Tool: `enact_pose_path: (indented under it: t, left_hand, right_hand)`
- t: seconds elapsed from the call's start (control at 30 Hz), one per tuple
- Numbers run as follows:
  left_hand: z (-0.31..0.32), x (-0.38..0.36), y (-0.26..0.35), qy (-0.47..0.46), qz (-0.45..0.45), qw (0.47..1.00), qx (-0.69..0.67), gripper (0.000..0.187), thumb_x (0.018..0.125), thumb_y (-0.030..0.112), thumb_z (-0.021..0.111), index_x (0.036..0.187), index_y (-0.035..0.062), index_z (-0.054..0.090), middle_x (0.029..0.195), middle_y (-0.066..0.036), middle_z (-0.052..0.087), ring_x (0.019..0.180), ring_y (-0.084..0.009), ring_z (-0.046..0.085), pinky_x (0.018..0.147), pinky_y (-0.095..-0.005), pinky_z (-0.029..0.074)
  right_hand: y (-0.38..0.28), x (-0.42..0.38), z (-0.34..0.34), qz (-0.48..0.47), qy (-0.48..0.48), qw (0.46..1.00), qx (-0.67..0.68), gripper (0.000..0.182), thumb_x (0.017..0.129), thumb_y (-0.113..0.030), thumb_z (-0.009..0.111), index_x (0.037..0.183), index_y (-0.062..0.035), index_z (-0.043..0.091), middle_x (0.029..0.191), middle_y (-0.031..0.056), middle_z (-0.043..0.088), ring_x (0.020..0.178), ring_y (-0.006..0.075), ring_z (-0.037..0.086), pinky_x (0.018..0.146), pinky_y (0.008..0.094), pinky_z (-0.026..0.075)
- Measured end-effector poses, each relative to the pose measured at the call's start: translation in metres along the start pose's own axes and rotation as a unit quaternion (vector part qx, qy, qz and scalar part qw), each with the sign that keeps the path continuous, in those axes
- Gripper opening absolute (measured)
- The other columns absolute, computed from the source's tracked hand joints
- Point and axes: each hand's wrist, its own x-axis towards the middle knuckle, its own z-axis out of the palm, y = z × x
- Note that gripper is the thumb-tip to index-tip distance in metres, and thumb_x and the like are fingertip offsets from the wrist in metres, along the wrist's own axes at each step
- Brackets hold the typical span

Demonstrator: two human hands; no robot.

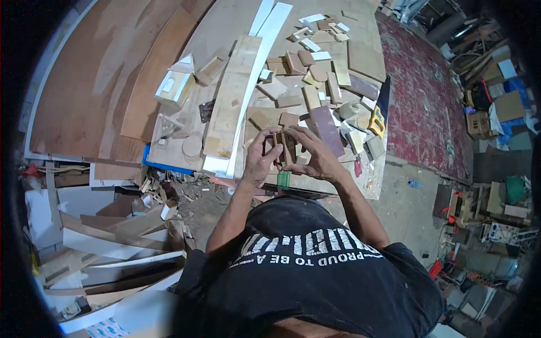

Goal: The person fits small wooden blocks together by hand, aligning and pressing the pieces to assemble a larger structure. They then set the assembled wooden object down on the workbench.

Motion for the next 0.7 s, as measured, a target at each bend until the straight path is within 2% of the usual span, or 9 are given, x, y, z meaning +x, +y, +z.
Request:
enact_pose_path:
  t: [0.03, 0.1, 0.13, 0.2, 0.33, 0.43, 0.53, 0.63, 0.7]
  left_hand:
    - [0.002, 0.002, -0.002, -0.004, -0.002, 1.0, 0.001, 0.037, 0.088, 0.008, 0.064, 0.123, 0.0053, 0.052, 0.103, -0.005, 0.059, 0.083, -0.0113, 0.061, 0.059, -0.0233, 0.052]
    - [0.007, 0.005, -0.006, -0.015, 0.041, 0.999, 0.025, 0.036, 0.089, 0.009, 0.065, 0.123, 0.0059, 0.053, 0.107, -0.004, 0.059, 0.095, -0.0115, 0.058, 0.08, -0.0257, 0.049]
    - [0.01, 0.006, -0.008, -0.017, 0.039, 0.999, 0.025, 0.036, 0.089, 0.009, 0.065, 0.123, 0.0059, 0.053, 0.107, -0.004, 0.059, 0.095, -0.0115, 0.058, 0.08, -0.0257, 0.049]
    - [0.017, 0.006, -0.009, -0.023, 0.034, 0.999, -0.003, 0.036, 0.089, 0.009, 0.065, 0.123, 0.0059, 0.053, 0.11, -0.004, 0.058, 0.104, -0.0119, 0.054, 0.093, -0.0266, 0.041]
    - [0.029, 0.006, -0.012, -0.025, 0.015, 0.999, -0.028, 0.037, 0.088, 0.009, 0.066, 0.122, 0.0053, 0.053, 0.113, -0.004, 0.057, 0.104, -0.0122, 0.055, 0.093, -0.0263, 0.042]
    - [0.037, 0.007, -0.016, -0.035, 0.099, 0.992, 0.065, 0.039, 0.087, 0.009, 0.067, 0.123, 0.0052, 0.052, 0.11, -0.005, 0.059, 0.102, -0.0123, 0.056, 0.092, -0.0274, 0.043]
    - [0.047, 0.004, -0.017, -0.005, 0.036, 0.999, -0.005, 0.042, 0.082, 0.01, 0.07, 0.121, 0.0037, 0.054, 0.107, -0.005, 0.061, 0.098, -0.0125, 0.058, 0.089, -0.0285, 0.047]
    - [0.047, 0.005, -0.022, 0.02, -0.009, 0.994, -0.11, 0.046, 0.078, 0.011, 0.072, 0.119, 0.0025, 0.055, 0.104, -0.005, 0.062, 0.095, -0.0139, 0.06, 0.084, -0.0287, 0.052]
    - [0.044, -0.001, -0.023, 0.033, -0.05, 0.974, -0.218, 0.049, 0.075, 0.014, 0.074, 0.12, 0.0026, 0.057, 0.106, -0.006, 0.063, 0.096, -0.0166, 0.062, 0.083, -0.0302, 0.054]
  right_hand:
    - [0.001, -0.003, -0.002, 0.003, 0.004, 1.0, 0.0, 0.084, 0.072, -0.03, 0.082, 0.141, -0.0068, 0.041, 0.14, 0.0195, 0.044, 0.125, 0.0388, 0.048, 0.103, 0.0434, 0.043]
    - [0.001, -0.007, -0.006, 0.006, 0.006, 1.0, 0.001, 0.085, 0.071, -0.031, 0.083, 0.142, -0.0077, 0.041, 0.14, 0.0197, 0.044, 0.125, 0.0389, 0.048, 0.103, 0.0435, 0.043]
    - [0.0, -0.008, -0.009, 0.009, 0.007, 1.0, 0.001, 0.085, 0.071, -0.031, 0.083, 0.142, -0.0077, 0.041, 0.14, 0.0197, 0.044, 0.125, 0.0389, 0.048, 0.103, 0.0435, 0.043]
    - [-0.003, -0.012, -0.015, 0.015, 0.005, 1.0, 0.004, 0.085, 0.071, -0.033, 0.083, 0.142, -0.0085, 0.042, 0.14, 0.0197, 0.045, 0.125, 0.0385, 0.049, 0.104, 0.0436, 0.043]
    - [0.0, -0.023, -0.021, 0.016, 0.019, 0.999, -0.027, 0.089, 0.069, -0.034, 0.085, 0.142, -0.0076, 0.043, 0.136, 0.0183, 0.049, 0.122, 0.0348, 0.051, 0.098, 0.0404, 0.046]
    - [0.004, -0.027, -0.026, 0.037, -0.012, 0.999, -0.036, 0.086, 0.071, -0.036, 0.083, 0.142, -0.0098, 0.041, 0.14, 0.0196, 0.046, 0.125, 0.0383, 0.049, 0.102, 0.0451, 0.045]
    - [0.009, -0.031, -0.029, -0.009, -0.003, 0.995, -0.096, 0.086, 0.071, -0.036, 0.083, 0.142, -0.0088, 0.041, 0.138, 0.0183, 0.048, 0.12, 0.0351, 0.053, 0.1, 0.0426, 0.046]
    - [0.003, -0.042, -0.044, 0.037, 0.121, 0.979, 0.16, 0.078, 0.075, -0.024, 0.081, 0.14, -0.0059, 0.043, 0.13, 0.0116, 0.051, 0.108, 0.0232, 0.055, 0.093, 0.0354, 0.047]
    - [-0.011, -0.058, -0.074, 0.086, 0.153, 0.912, 0.371, 0.064, 0.079, -0.007, 0.074, 0.136, -0.0024, 0.047, 0.124, 0.008, 0.053, 0.106, 0.0181, 0.053, 0.091, 0.0319, 0.046]
